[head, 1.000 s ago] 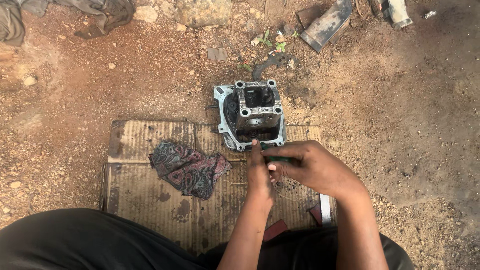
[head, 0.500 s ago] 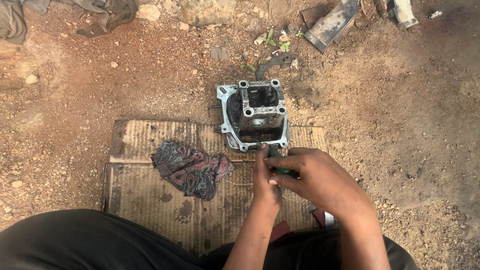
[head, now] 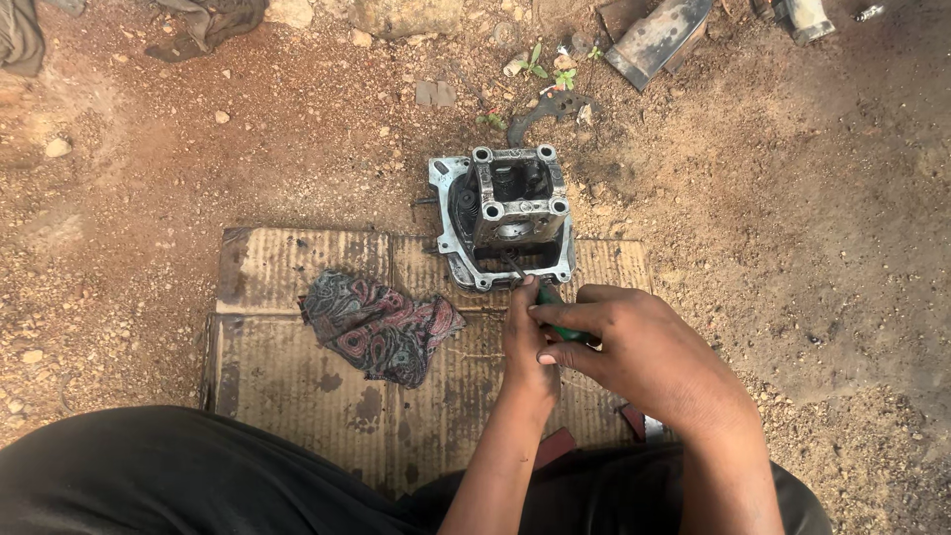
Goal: The person works on a metal engine block using a screwdriver and a small cylindrical object, inserting components and rubbing a surface with a cloth.
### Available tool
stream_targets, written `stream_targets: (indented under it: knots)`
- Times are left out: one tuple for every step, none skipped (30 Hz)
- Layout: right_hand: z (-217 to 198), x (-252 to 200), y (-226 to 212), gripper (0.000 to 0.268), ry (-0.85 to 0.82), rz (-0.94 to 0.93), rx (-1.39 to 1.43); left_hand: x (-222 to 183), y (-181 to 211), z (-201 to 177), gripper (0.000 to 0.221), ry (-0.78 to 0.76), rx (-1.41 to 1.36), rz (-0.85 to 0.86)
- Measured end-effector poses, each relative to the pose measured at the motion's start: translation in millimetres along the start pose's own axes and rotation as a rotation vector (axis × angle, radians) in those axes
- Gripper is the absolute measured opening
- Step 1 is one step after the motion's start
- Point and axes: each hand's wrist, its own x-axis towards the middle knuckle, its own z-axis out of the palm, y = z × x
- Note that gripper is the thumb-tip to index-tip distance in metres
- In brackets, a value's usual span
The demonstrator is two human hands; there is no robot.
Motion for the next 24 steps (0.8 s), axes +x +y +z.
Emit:
stream_targets:
  knots:
    - [-1,0,0,0.038,0.009,-0.012,0.003,0,0,0,0.031,-0.004,-0.001,0.003]
    - [-1,0,-1,0.038,0.017,-0.025,0.007,0,-1,0,0.031,-0.006,-0.001,0.005]
    - [-1,-1,-1,0.038,0.025,-0.037,0.01,1,-2,-1,0.032,-0.009,-0.002,0.008]
    - [0,0,-1,0.038,0.018,-0.021,0.007,2,-2,-2,0.032,-0.012,-0.003,0.011]
    - [0,0,0,0.038,0.011,-0.005,0.003,3,-2,-2,0.033,-0.014,-0.003,0.014]
    - [1,1,1,0.037,0.004,0.01,-0.001,4,-2,-2,0.034,-0.017,-0.004,0.018]
    - [2,3,3,0.037,0.011,-0.002,0.017,4,0,-2,0.034,0.022,0.005,-0.022]
    - [5,6,4,0.036,0.017,-0.014,0.036,5,2,-3,0.033,0.063,0.015,-0.062]
    - [7,8,6,0.036,0.024,-0.027,0.056,5,4,-3,0.033,0.103,0.024,-0.101]
    - [8,8,7,0.036,0.035,-0.033,0.066,5,5,-3,0.033,0.095,0.012,-0.099]
    - [8,7,8,0.036,0.047,-0.04,0.077,5,5,-2,0.034,0.087,0.0,-0.096]
    - [8,7,8,0.037,0.06,-0.045,0.087,5,5,-1,0.034,0.077,-0.013,-0.096]
    - [8,7,8,0.036,0.045,-0.034,0.059,5,5,-1,0.034,0.084,-0.005,-0.087]
    - [8,7,7,0.036,0.028,-0.02,0.032,5,5,-2,0.033,0.092,0.003,-0.081]
    - [8,7,7,0.035,0.011,-0.006,0.004,5,4,-3,0.033,0.1,0.01,-0.075]
    - [8,6,6,0.036,0.044,-0.041,0.006,5,3,-4,0.034,0.073,0.025,-0.046]
    - [7,4,5,0.037,0.076,-0.076,0.007,5,2,-4,0.035,0.045,0.041,-0.018]
    - [6,3,3,0.038,0.108,-0.11,0.009,5,2,-5,0.036,0.018,0.056,0.011]
    - [5,3,1,0.038,0.074,-0.061,-0.006,5,3,-5,0.035,0.031,0.07,0.009]
    - [5,3,-1,0.039,0.04,-0.01,-0.021,5,3,-5,0.035,0.045,0.083,0.005]
    - [4,3,-2,0.039,0.006,0.042,-0.036,5,2,-5,0.034,0.058,0.096,0.002]
    - [3,2,-3,0.039,0.024,0.022,-0.041,5,3,-5,0.035,0.048,0.105,0.007]
    - [2,1,-4,0.04,0.043,0.003,-0.045,5,3,-4,0.037,0.037,0.115,0.011]
    - [1,0,-5,0.041,0.062,-0.016,-0.049,5,3,-4,0.038,0.025,0.125,0.016]
